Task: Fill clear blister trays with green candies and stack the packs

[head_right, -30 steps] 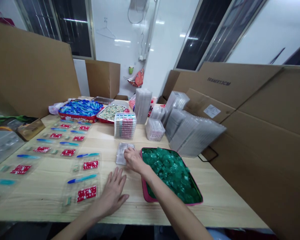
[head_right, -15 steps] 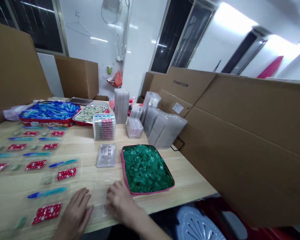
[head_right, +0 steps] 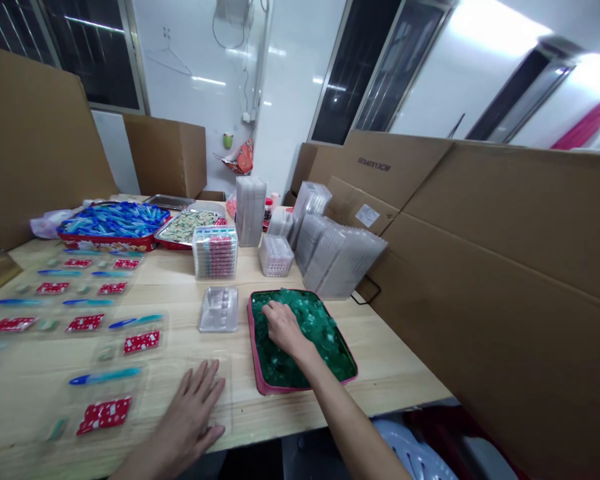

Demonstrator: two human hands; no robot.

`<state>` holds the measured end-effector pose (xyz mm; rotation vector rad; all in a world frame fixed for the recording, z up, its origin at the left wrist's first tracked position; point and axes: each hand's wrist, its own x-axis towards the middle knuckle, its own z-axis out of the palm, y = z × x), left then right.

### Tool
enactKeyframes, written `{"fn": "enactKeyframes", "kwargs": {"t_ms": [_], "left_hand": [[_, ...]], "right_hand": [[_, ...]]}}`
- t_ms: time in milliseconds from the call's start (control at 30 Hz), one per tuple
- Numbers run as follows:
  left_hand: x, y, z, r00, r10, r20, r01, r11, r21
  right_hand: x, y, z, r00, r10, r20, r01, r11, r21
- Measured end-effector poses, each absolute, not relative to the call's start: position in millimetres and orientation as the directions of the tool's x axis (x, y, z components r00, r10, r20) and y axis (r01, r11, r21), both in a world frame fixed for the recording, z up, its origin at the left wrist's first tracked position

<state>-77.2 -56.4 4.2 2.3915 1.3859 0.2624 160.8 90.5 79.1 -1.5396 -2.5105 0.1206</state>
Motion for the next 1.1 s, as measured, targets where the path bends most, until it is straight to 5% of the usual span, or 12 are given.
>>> {"fn": "enactKeyframes", "kwargs": {"t_ms": [67, 167, 233, 333, 467, 833, 1100], "left_hand": [[-82.6, -57.6, 5.0, 0.468, 0.882, 0.058, 0.759, -0.435, 0.485], [-77.7, -48.0, 22.1, 0.265, 0.941, 0.209, 0.605, -0.331, 0.724], [-68.4, -36.1, 40.9, 0.087, 0.981, 0.176, 0.403, -0.196, 0.894], [-56.5, -20.6, 64.7, 0.006, 1.0, 0.008, -0.006, -0.008, 1.0], [-57.5, -17.8, 70.1, -0.059, 0.989, -0.134, -0.276, 0.113, 0.955], [-79.1, -24.1, 46.3, 0.032, 0.919, -0.392, -0.435, 0.366, 0.822], [-79.4, -32.1, 28.0, -0.142, 0.921, -0.363, -0.352, 0.295, 0.888]], "right_hand": [[163.4, 82.3, 82.3, -0.404, 0.893, 0.2, 0.799, 0.451, -0.398], [155.1, 65.0, 84.8, -0.366, 0.915, 0.172, 0.396, 0.32, -0.861], [141.8, 51.5, 82.8, -0.432, 0.899, 0.075, 0.141, 0.15, -0.979], [118.5, 34.0, 75.5, -0.484, 0.874, 0.04, -0.02, 0.035, -0.999], [95.5, 21.3, 65.1, -0.465, 0.874, 0.143, 0.059, 0.192, -0.98], [77.4, -7.4, 42.9, -0.494, 0.761, 0.42, 0.237, 0.583, -0.777], [69.2, -19.0, 18.8, -0.461, 0.798, 0.39, 0.264, 0.542, -0.798]]}}
